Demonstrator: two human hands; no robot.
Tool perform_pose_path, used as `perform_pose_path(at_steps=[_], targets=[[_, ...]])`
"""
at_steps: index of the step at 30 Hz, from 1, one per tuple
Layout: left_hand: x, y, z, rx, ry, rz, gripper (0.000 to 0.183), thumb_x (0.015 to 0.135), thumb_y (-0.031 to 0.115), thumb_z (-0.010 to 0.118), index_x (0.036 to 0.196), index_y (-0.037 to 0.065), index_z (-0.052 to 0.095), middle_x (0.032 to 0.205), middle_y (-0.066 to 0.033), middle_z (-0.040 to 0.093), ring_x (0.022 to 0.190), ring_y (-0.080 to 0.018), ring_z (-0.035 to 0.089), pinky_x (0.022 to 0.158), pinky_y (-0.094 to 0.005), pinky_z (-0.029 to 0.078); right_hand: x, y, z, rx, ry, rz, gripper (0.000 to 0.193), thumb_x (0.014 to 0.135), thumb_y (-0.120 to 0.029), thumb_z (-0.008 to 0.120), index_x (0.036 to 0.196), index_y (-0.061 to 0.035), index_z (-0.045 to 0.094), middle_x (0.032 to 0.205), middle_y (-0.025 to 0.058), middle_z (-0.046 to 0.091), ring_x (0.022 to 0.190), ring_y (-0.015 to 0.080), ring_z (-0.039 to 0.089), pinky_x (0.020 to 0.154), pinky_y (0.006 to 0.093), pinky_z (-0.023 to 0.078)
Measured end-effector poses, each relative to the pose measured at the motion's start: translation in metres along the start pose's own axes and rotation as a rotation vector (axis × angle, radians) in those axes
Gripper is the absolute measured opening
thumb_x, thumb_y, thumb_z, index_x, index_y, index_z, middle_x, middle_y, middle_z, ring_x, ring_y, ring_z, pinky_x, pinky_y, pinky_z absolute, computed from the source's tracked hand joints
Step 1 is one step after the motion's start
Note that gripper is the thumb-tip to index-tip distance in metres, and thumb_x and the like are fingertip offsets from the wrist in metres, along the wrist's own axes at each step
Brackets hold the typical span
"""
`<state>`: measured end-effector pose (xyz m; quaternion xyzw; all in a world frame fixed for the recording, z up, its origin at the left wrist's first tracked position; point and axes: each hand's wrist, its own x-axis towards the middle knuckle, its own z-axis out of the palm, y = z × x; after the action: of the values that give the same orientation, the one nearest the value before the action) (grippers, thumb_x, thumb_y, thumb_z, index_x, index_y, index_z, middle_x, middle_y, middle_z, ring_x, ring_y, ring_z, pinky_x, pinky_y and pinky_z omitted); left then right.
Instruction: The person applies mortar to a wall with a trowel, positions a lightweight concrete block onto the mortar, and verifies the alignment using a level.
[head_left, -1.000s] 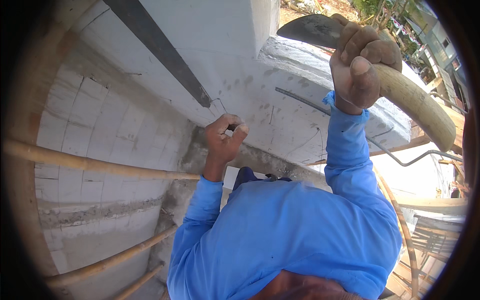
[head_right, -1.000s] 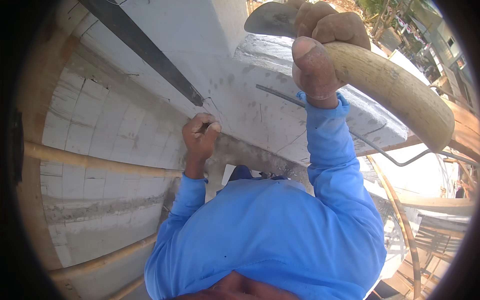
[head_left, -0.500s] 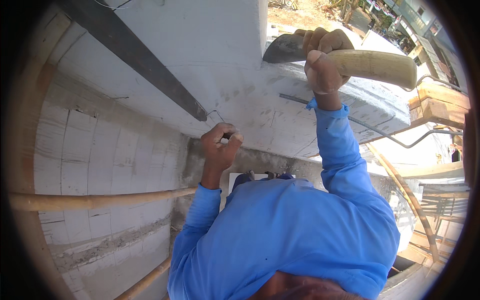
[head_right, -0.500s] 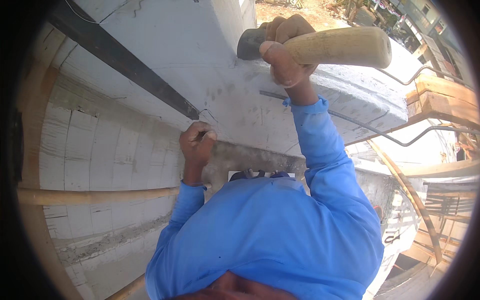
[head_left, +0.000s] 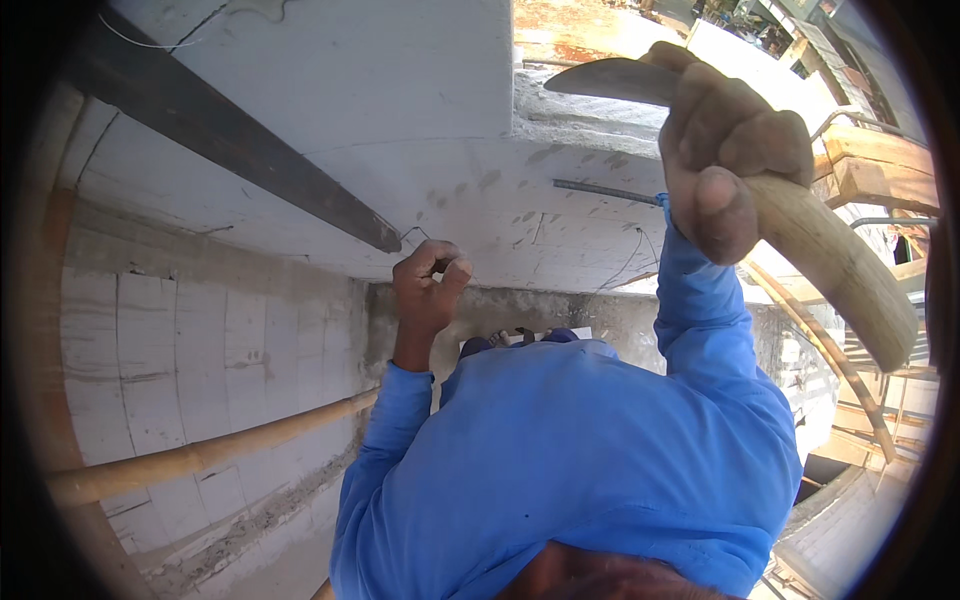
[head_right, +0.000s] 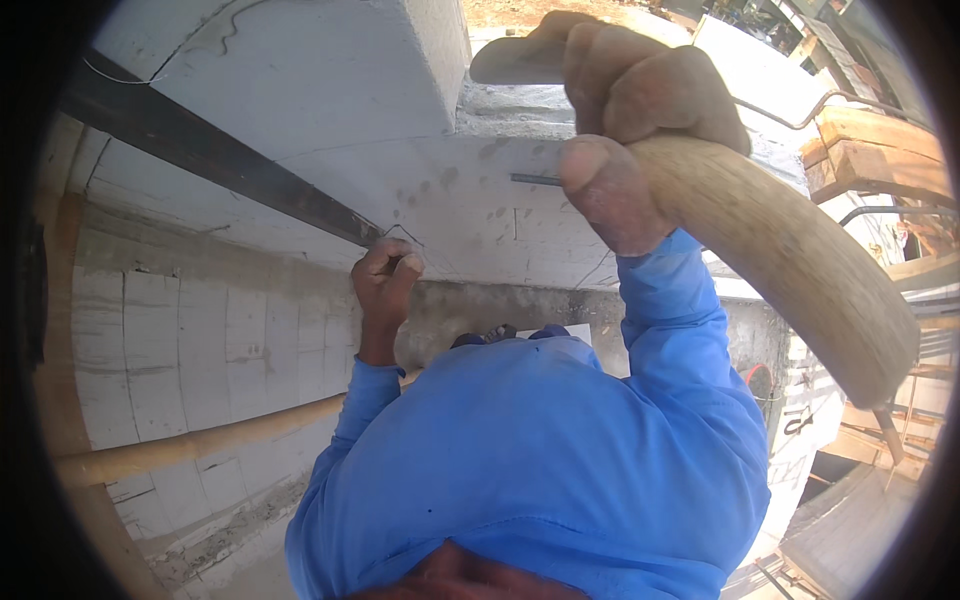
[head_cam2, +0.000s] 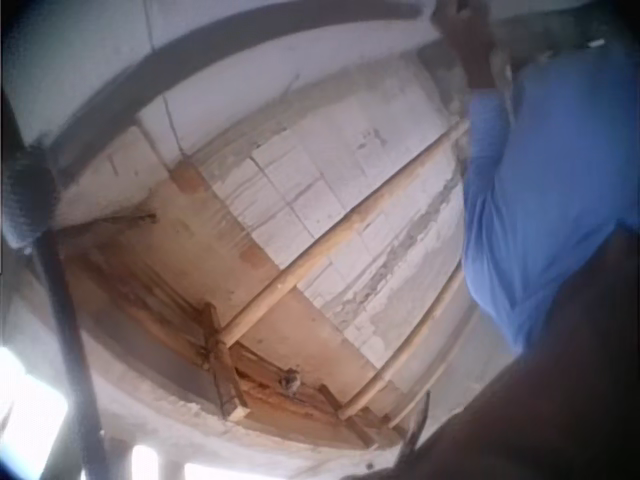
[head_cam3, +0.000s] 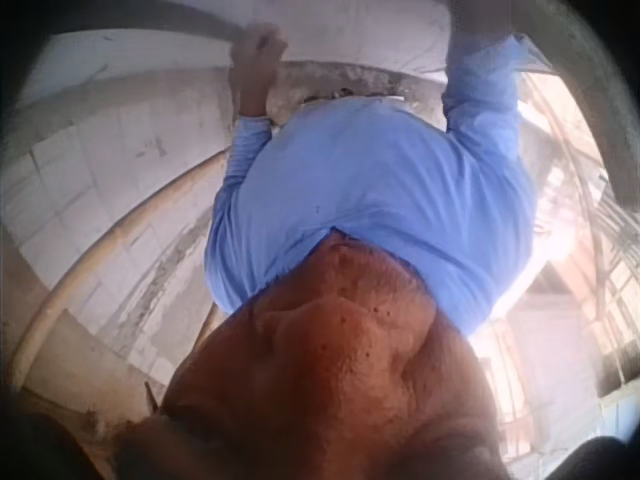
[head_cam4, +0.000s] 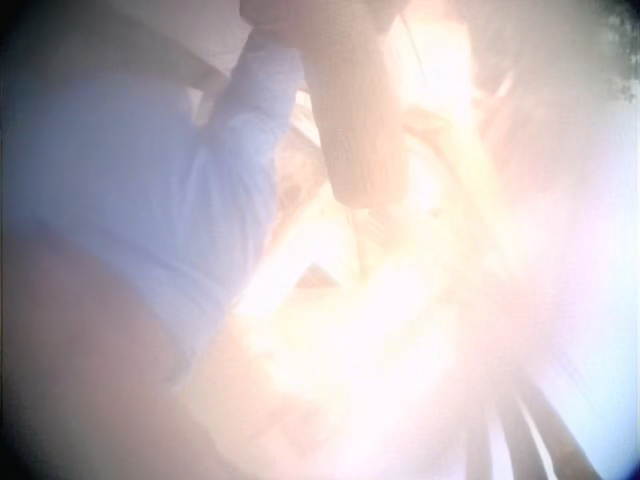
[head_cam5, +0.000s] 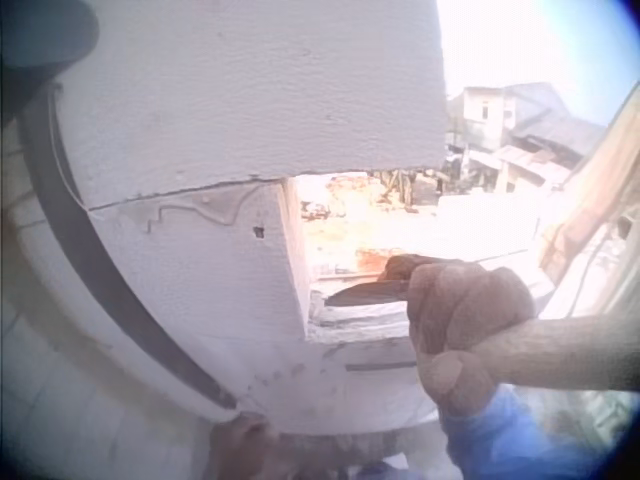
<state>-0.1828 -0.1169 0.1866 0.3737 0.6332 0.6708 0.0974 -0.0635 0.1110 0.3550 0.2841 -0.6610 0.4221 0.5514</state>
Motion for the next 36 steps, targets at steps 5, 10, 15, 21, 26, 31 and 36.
perform_pose_path(at_steps=[5,10,15,21,26,31,36], targets=[[-0.008,-0.002,0.001,-0.011,-0.037,-0.029,0.012,0.080,0.008,0.068,0.083,-0.002,0.061,0.069,-0.0036,0.061,0.060,-0.0072,0.053,0.057,-0.0232,0.045,-0.020,0.007,0.004,-0.127,-0.064,0.039,0.032,0.083,-0.020,0.072,0.079,-0.0084,0.042,0.063,0.0039,0.042,0.056,0.0168,0.039,0.085,0.0507,0.046],[-0.005,-0.015,-0.009,-0.085,-0.044,-0.122,0.012,0.080,0.007,0.067,0.084,-0.001,0.060,0.070,-0.0021,0.060,0.060,-0.0057,0.051,0.055,-0.0220,0.042,-0.016,0.004,0.012,-0.054,0.023,0.046,0.032,0.084,-0.025,0.072,0.079,-0.0102,0.043,0.061,0.0017,0.040,0.054,0.0162,0.038,0.081,0.0513,0.046],[-0.013,-0.020,-0.020,-0.071,-0.024,-0.111,0.012,0.081,0.008,0.067,0.085,-0.001,0.060,0.070,-0.0010,0.059,0.062,-0.0052,0.050,0.056,-0.0221,0.041,-0.014,0.012,0.004,-0.015,0.116,-0.026,0.029,0.085,-0.026,0.067,0.079,-0.0109,0.043,0.061,0.0023,0.039,0.054,0.0158,0.036,0.087,0.0548,0.045],[-0.010,-0.017,-0.025,0.020,-0.074,-0.169,0.006,0.081,0.003,0.060,0.084,-0.002,0.060,0.074,-0.0062,0.058,0.067,-0.0116,0.055,0.063,-0.0267,0.045,-0.037,0.022,0.009,0.016,0.175,0.064,0.030,0.084,-0.029,0.068,0.080,-0.0120,0.043,0.060,0.0022,0.040,0.054,0.0154,0.037,0.092,0.0598,0.042],[0.002,-0.020,-0.012,-0.073,-0.107,-0.171,0.008,0.082,0.005,0.063,0.084,-0.002,0.060,0.073,-0.0021,0.058,0.064,-0.0072,0.051,0.058,-0.0231,0.042,-0.002,-0.014,-0.005,0.058,0.230,-0.137,0.033,0.082,-0.026,0.071,0.082,-0.0110,0.042,0.064,0.0031,0.041,0.057,0.0157,0.037,0.076,0.0475,0.040],[-0.002,-0.016,-0.005,-0.075,-0.120,-0.161,0.009,0.082,0.006,0.065,0.085,-0.001,0.060,0.071,0.0003,0.057,0.062,-0.0050,0.049,0.056,-0.0216,0.040,-0.041,0.029,0.008,0.057,0.154,0.120,0.035,0.079,-0.022,0.075,0.079,-0.0122,0.041,0.065,0.0000,0.039,0.061,0.0159,0.038,0.083,0.0485,0.044],[-0.004,-0.022,-0.009,-0.117,-0.130,-0.201,0.007,0.082,0.004,0.064,0.085,-0.001,0.060,0.070,0.0005,0.057,0.062,-0.0047,0.049,0.055,-0.0216,0.039,-0.005,-0.007,-0.008,0.062,0.148,-0.074,0.037,0.082,-0.029,0.074,0.082,-0.0113,0.041,0.064,0.0022,0.039,0.059,0.0164,0.038,0.076,0.0474,0.038]])
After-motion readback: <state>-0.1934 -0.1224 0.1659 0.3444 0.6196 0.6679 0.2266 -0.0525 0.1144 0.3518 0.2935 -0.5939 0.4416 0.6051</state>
